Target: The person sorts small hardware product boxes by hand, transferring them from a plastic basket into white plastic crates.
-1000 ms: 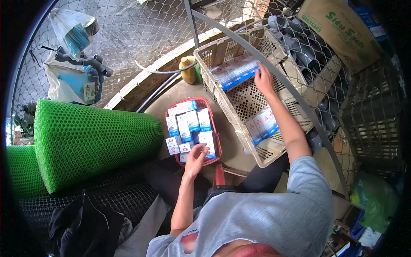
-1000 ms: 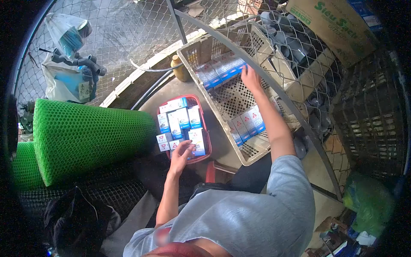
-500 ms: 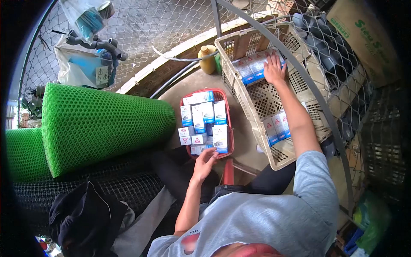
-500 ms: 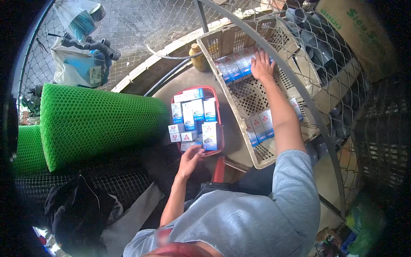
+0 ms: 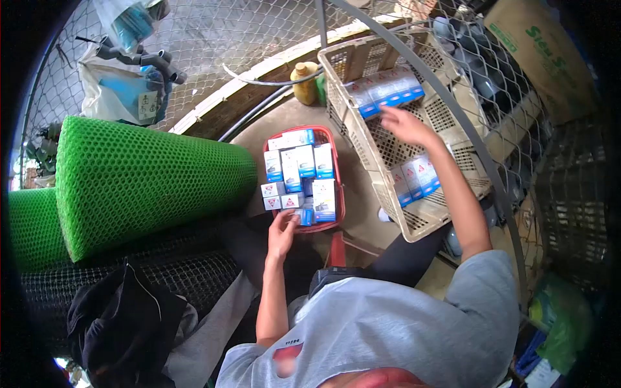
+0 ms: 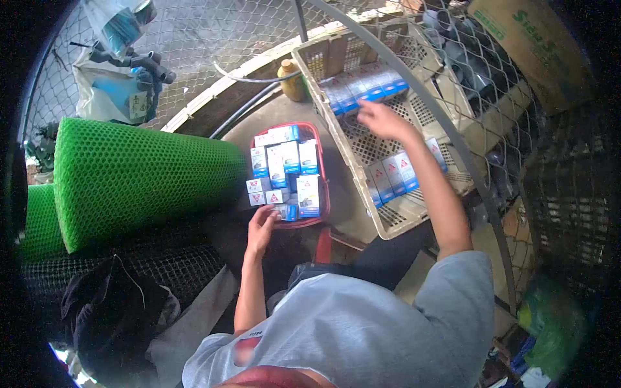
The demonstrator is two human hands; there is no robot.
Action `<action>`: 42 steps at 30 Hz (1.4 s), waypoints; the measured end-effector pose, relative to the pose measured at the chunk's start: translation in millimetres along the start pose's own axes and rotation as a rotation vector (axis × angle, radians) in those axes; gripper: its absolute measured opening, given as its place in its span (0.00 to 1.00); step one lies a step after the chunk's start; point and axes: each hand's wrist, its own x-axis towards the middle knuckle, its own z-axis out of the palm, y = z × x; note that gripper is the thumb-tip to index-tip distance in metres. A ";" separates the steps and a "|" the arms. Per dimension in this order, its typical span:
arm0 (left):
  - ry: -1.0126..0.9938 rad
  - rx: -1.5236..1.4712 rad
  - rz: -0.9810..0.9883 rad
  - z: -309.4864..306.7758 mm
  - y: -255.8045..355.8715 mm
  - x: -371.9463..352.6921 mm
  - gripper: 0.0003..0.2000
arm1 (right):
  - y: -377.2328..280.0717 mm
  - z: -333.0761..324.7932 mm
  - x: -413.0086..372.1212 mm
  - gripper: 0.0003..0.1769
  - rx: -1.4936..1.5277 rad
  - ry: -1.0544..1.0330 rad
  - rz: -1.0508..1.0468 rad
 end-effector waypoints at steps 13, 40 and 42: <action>0.186 0.056 -0.139 -17.3 -34.7 46.6 0.16 | -65.9 83.8 -320.1 0.14 0.352 0.969 0.207; -0.183 0.114 -0.210 30.0 -49.3 -11.0 0.17 | -12.0 132.9 -328.6 0.13 0.971 0.477 0.272; -0.199 0.120 -0.195 27.4 -50.4 -8.9 0.16 | -0.4 136.2 -330.3 0.15 0.877 0.443 0.243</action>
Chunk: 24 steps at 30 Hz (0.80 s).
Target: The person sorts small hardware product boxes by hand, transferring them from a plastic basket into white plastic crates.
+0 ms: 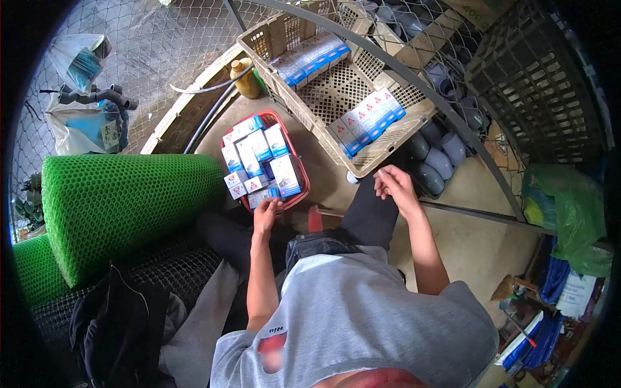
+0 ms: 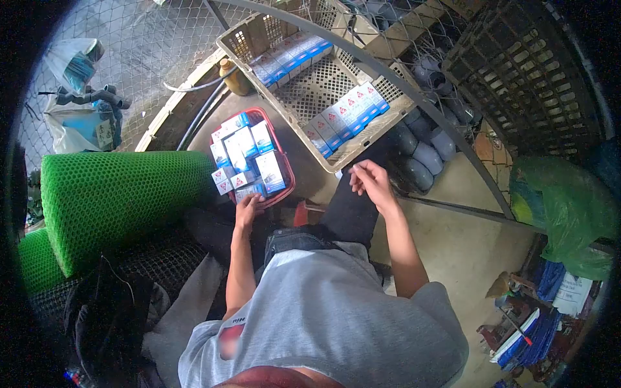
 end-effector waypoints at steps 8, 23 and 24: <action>-0.206 -0.476 0.209 46.8 78.8 -52.1 0.30 | -15.0 102.0 -13.4 0.27 -0.445 -0.432 -0.274; 0.319 0.057 1.002 57.6 138.3 -35.3 0.37 | -44.2 253.2 12.7 0.41 0.220 -0.650 -0.308; 0.400 -0.031 0.944 58.0 142.2 -35.0 0.40 | -38.3 255.1 8.0 0.43 0.202 -0.663 -0.516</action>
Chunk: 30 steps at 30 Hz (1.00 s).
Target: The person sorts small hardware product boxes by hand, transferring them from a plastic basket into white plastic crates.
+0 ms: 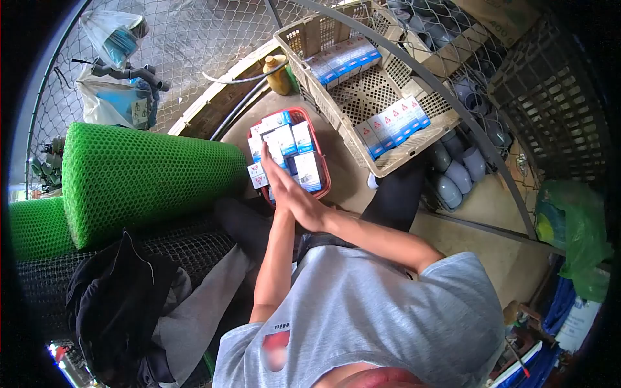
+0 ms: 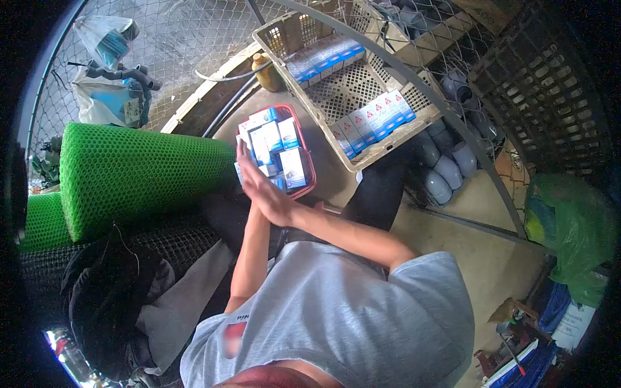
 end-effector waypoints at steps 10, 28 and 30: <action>-0.224 -0.998 -0.643 -18.9 97.5 -2.2 0.39 | 27.4 -72.0 -12.4 0.33 -1.176 -0.116 -0.235; -0.121 -0.963 -0.670 -23.6 81.5 -20.8 0.39 | 64.9 -67.9 -5.5 0.30 -0.972 -0.123 -0.420; -0.130 -0.822 -0.630 -32.1 82.4 -17.9 0.37 | 69.2 -78.9 -6.5 0.30 -0.948 0.046 -0.190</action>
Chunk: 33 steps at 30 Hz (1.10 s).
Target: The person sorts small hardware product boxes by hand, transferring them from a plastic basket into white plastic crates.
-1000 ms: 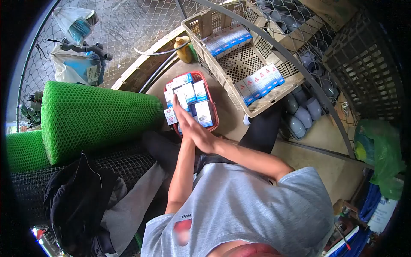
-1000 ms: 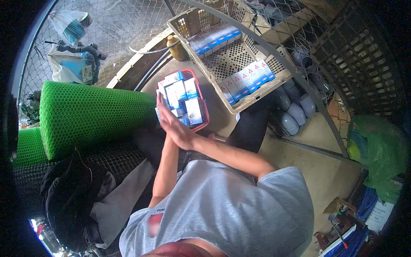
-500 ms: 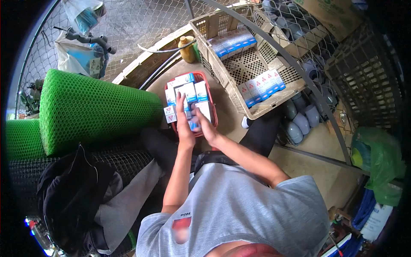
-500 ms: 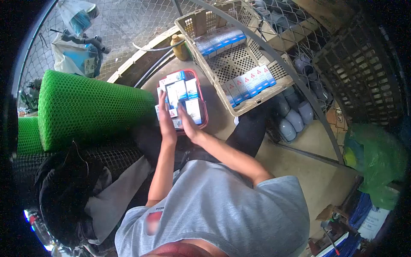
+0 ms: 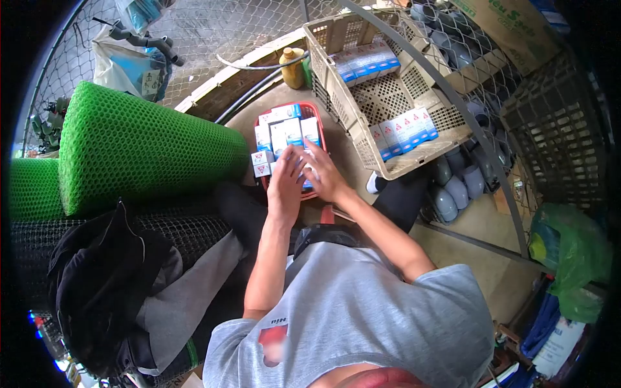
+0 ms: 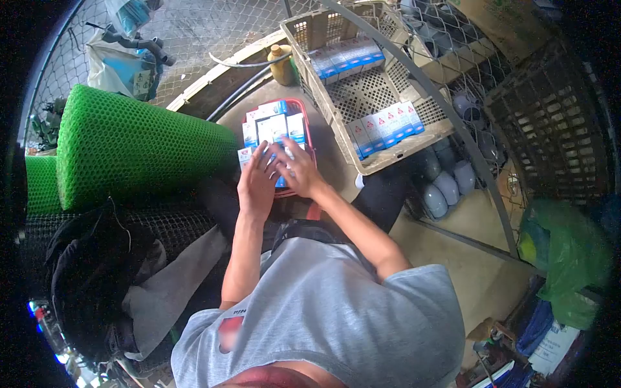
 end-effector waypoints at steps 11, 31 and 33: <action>0.448 0.171 0.330 -161.7 61.1 -9.1 0.16 | 19.0 -98.0 -101.6 0.15 0.474 0.031 0.739; 0.090 2.086 0.365 -248.2 -97.0 115.5 0.27 | -34.8 -168.0 -147.4 0.13 0.583 0.084 1.115; -0.021 2.091 0.310 -269.7 -113.8 137.2 0.25 | -44.1 -168.4 -153.4 0.12 0.573 0.089 1.075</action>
